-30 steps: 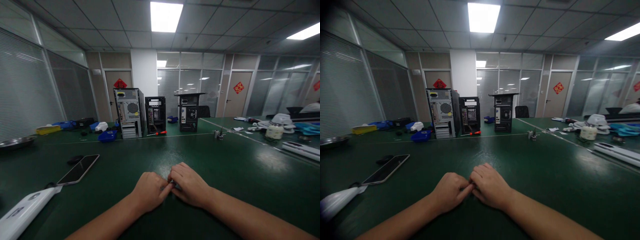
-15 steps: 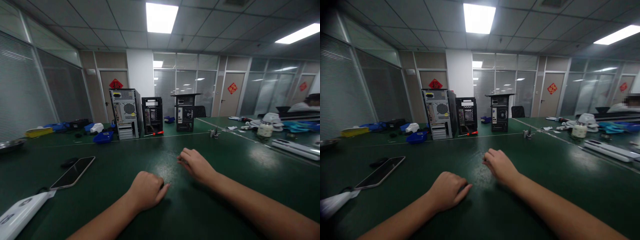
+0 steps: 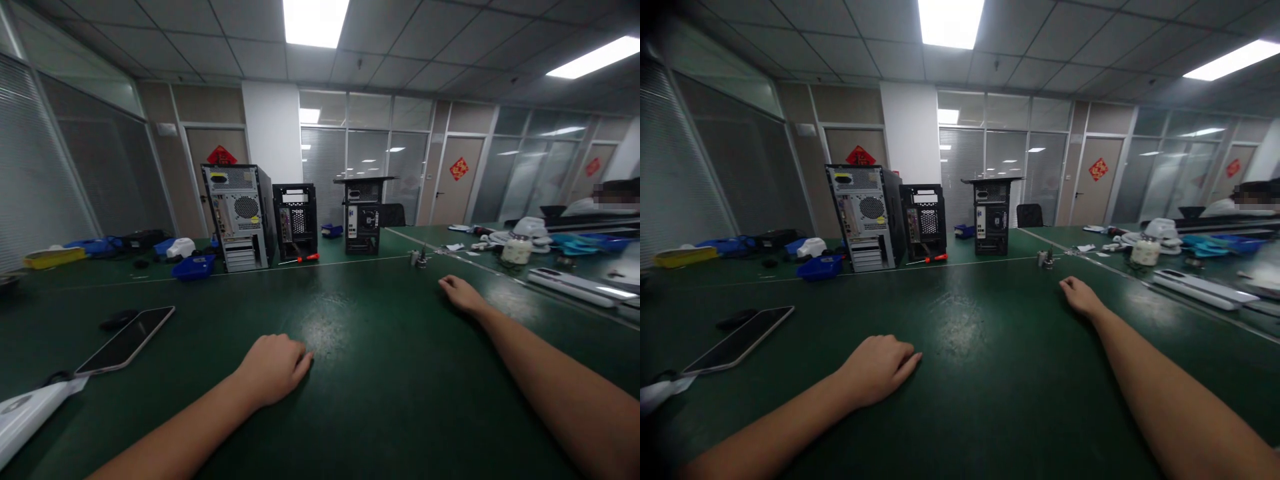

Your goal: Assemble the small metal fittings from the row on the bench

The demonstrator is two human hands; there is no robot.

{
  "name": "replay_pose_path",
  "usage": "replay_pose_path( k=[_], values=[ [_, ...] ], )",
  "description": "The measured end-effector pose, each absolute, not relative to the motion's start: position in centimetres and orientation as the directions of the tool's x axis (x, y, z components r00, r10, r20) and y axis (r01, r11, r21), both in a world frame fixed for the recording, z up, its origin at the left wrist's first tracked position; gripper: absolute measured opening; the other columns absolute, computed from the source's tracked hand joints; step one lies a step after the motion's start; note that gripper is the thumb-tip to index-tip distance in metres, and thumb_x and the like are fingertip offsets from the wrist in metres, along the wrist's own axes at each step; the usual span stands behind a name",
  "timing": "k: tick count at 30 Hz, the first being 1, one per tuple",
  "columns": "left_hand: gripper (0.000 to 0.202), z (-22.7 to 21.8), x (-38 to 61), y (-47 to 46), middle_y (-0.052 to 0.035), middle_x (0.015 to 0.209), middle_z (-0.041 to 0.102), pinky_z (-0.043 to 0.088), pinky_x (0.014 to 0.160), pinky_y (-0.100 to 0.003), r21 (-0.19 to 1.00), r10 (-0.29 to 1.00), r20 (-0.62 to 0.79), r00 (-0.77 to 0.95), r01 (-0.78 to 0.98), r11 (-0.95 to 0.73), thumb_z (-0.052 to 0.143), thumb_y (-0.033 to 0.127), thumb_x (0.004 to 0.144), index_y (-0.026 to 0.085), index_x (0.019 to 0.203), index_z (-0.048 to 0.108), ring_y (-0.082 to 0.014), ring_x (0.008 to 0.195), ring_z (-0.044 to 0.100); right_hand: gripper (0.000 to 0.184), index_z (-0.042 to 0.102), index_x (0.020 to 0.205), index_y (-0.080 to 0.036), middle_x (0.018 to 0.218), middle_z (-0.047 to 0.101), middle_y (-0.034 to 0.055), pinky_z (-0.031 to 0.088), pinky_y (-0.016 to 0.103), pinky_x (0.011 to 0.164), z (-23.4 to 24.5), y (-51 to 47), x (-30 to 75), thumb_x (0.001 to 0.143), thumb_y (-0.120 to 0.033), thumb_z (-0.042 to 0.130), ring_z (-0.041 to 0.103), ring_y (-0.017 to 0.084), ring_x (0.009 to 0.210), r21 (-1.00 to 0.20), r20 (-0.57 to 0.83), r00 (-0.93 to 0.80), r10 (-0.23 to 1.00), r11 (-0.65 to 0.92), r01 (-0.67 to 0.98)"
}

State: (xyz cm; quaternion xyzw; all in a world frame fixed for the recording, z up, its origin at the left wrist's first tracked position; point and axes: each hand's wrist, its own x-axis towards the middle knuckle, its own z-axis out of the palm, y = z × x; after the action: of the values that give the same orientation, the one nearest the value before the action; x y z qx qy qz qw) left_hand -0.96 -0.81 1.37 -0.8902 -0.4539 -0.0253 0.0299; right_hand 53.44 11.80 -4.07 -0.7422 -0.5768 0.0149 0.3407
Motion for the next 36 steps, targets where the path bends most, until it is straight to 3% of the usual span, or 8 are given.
replay_pose_path(
  k=[8, 14, 19, 27, 36],
  values=[
    [0.052, 1.2, -1.1, -0.5, -0.0073, 0.072, 0.069, 0.050, 0.069, -0.037, -0.054, 0.779, 0.077, 0.622, 0.783, -0.620, 0.033, 0.043, 0.105, 0.019, 0.080, 0.071, -0.0236, 0.068, 0.067, 0.032, 0.075, 0.095, -0.015, 0.098, 0.077, 0.0141, 0.052, 0.037, 0.083, -3.3, 11.5, 52.5, 0.087, -0.039, 0.055, 0.070, 0.026, 0.089, -0.596, 0.406, 0.380, 0.831, -0.074, 0.800],
    [0.051, 1.2, -1.2, -0.5, -0.0069, 0.073, 0.069, 0.050, 0.070, -0.037, -0.056, 0.772, 0.078, 0.630, 0.776, -0.628, 0.033, 0.043, 0.106, 0.019, 0.080, 0.070, -0.0241, 0.069, 0.067, 0.040, 0.078, 0.109, -0.020, 0.105, 0.077, 0.0113, 0.051, 0.042, 0.092, -0.4, 8.7, 53.0, 0.085, -0.048, 0.062, 0.070, 0.030, 0.098, -0.524, 0.660, 0.418, 0.624, -0.016, 0.852],
    [0.052, 1.3, -1.2, -0.6, -0.0070, 0.073, 0.069, 0.050, 0.070, -0.036, -0.049, 0.776, 0.073, 0.626, 0.780, -0.624, 0.033, 0.043, 0.106, 0.019, 0.079, 0.070, -0.0233, 0.068, 0.066, 0.042, 0.076, 0.115, -0.018, 0.102, 0.078, 0.0114, 0.054, 0.039, 0.089, 0.5, 7.3, 53.4, 0.083, -0.044, 0.069, 0.072, 0.028, 0.095, -0.595, 0.674, 0.500, 0.544, -0.001, 0.804],
    [0.050, 1.6, -1.1, -0.6, -0.0063, 0.073, 0.069, 0.049, 0.069, -0.034, 0.000, 0.787, 0.049, 0.615, 0.788, -0.615, 0.035, 0.044, 0.105, 0.019, 0.080, 0.070, -0.0218, 0.067, 0.066, 0.030, 0.081, 0.096, -0.019, 0.094, 0.079, 0.0111, 0.054, 0.039, 0.081, 0.0, 7.6, 54.3, 0.081, -0.041, 0.067, 0.072, 0.029, 0.090, -0.510, 0.546, 0.492, 0.678, -0.196, 0.837],
    [0.049, 1.7, -1.1, -0.7, -0.0074, 0.075, 0.069, 0.048, 0.067, -0.034, -0.030, 0.784, 0.053, 0.619, 0.786, -0.618, 0.036, 0.043, 0.105, 0.020, 0.080, 0.071, -0.0220, 0.066, 0.065, 0.031, 0.080, 0.103, -0.020, 0.101, 0.079, 0.0110, 0.052, 0.038, 0.081, -1.5, 8.2, 54.6, 0.083, -0.039, 0.065, 0.072, 0.029, 0.094, -0.462, 0.499, 0.375, 0.781, -0.125, 0.878]
  ],
)
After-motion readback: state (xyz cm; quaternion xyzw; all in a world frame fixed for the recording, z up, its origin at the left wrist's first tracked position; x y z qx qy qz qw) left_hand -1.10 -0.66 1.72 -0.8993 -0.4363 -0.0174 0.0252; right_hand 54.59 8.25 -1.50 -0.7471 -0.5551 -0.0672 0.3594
